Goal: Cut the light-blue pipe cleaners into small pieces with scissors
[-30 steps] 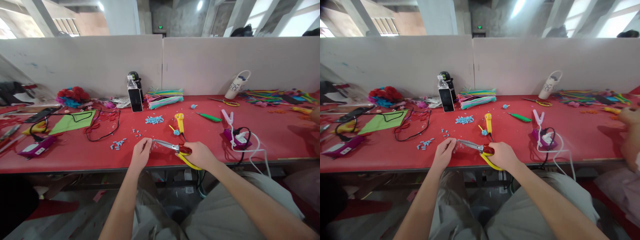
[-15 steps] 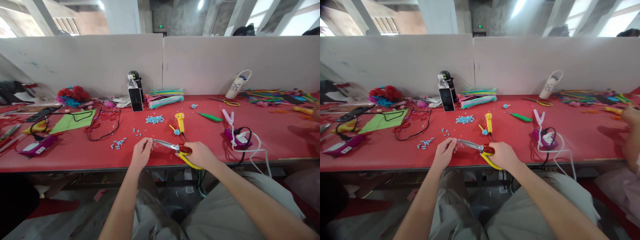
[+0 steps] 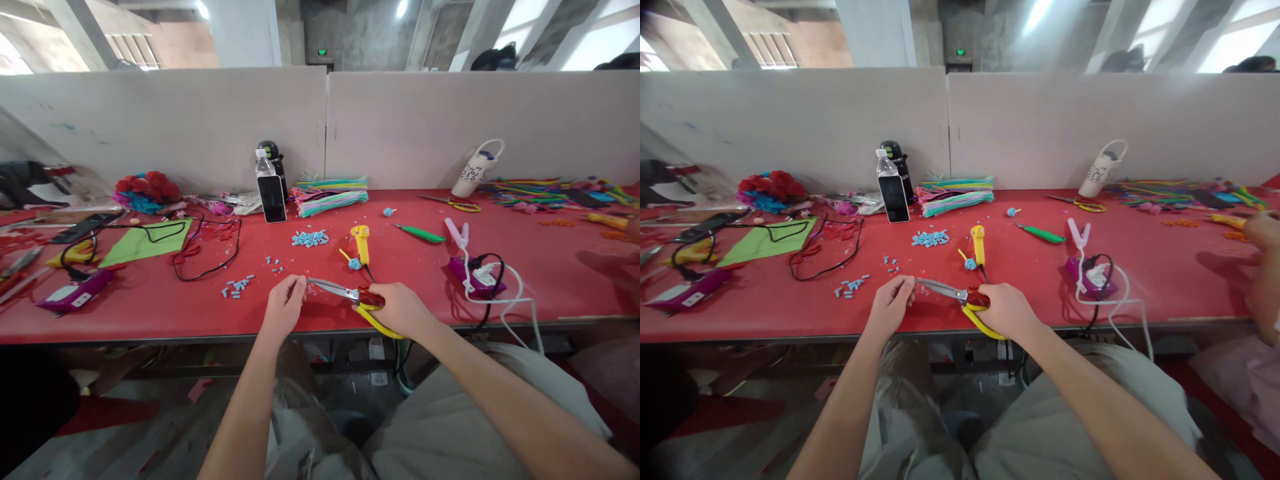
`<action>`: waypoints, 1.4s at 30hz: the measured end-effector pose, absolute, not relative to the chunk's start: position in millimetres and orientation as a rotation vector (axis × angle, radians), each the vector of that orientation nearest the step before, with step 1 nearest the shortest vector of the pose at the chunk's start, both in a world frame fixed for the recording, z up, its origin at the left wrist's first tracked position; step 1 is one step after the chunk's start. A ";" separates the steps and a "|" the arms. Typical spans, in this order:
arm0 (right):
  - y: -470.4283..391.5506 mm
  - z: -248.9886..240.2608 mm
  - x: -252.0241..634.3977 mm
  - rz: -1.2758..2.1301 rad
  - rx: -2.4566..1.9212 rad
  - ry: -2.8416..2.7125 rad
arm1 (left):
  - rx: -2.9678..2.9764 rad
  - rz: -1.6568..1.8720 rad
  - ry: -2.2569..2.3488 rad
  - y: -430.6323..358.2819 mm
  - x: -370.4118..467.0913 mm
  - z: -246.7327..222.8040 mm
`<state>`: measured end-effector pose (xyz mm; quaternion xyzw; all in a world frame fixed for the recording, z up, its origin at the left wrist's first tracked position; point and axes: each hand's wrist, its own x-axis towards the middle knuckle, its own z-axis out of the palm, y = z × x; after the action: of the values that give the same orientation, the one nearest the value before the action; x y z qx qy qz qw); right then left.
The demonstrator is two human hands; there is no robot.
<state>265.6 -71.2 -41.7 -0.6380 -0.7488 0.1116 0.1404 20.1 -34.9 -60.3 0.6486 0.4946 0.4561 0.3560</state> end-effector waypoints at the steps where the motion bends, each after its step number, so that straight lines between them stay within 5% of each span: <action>1: -71.4 -41.7 265.8 0.322 -1.842 -2.165 | 1.674 1.177 1.280 -34.9 20.0 -60.3; 42: -72.9 -39.7 265.1 0.281 -1.830 -2.143 | 1.669 1.154 1.311 -37.1 20.2 -57.3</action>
<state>265.1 -72.9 -39.7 -0.6384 -0.7477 0.0981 0.1543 20.2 -37.1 -57.3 0.6458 0.5075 0.4466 0.3549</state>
